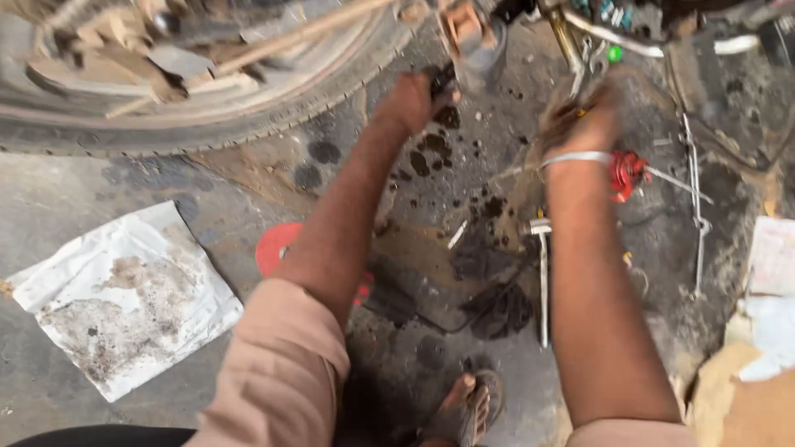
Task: Repairing and assembling mechanical parts on a motorcycle near the rear suspension.
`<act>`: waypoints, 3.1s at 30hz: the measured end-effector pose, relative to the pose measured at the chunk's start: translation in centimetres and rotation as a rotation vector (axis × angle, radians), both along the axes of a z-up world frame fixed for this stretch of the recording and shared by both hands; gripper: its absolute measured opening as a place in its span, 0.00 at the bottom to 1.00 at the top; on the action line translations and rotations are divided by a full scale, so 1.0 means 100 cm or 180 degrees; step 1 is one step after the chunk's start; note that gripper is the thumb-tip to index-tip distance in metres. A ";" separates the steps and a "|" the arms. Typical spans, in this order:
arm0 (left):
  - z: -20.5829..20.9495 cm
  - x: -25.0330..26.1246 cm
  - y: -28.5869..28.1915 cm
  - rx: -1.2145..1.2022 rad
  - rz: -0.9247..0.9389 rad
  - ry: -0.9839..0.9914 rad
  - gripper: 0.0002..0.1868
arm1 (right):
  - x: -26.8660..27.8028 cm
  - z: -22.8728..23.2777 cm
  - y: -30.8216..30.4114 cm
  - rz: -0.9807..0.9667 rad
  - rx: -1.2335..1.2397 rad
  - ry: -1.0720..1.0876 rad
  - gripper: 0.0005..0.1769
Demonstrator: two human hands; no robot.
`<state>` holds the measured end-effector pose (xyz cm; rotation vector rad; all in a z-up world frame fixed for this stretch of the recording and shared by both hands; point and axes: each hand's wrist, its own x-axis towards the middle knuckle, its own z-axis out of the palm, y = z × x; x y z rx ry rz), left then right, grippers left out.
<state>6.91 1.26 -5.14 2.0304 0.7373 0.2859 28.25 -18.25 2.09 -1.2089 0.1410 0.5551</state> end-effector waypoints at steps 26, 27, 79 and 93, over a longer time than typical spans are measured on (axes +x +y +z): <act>0.090 -0.056 -0.142 0.1761 -0.0317 -0.0611 0.18 | -0.216 0.012 -0.297 0.4842 -0.4921 -0.2991 0.46; 0.106 -0.055 -0.166 0.1696 -0.0997 -0.0400 0.15 | -0.217 -0.007 -0.307 0.4851 -0.5034 -0.3509 0.39; 0.102 -0.070 -0.120 0.0699 -0.2583 0.1613 0.47 | -0.109 -0.032 -0.308 0.3370 -0.5579 -0.2090 0.25; 0.133 -0.145 0.036 0.1834 -0.2878 0.2538 0.27 | 0.050 0.041 -0.283 0.2827 -0.4690 -0.2637 0.16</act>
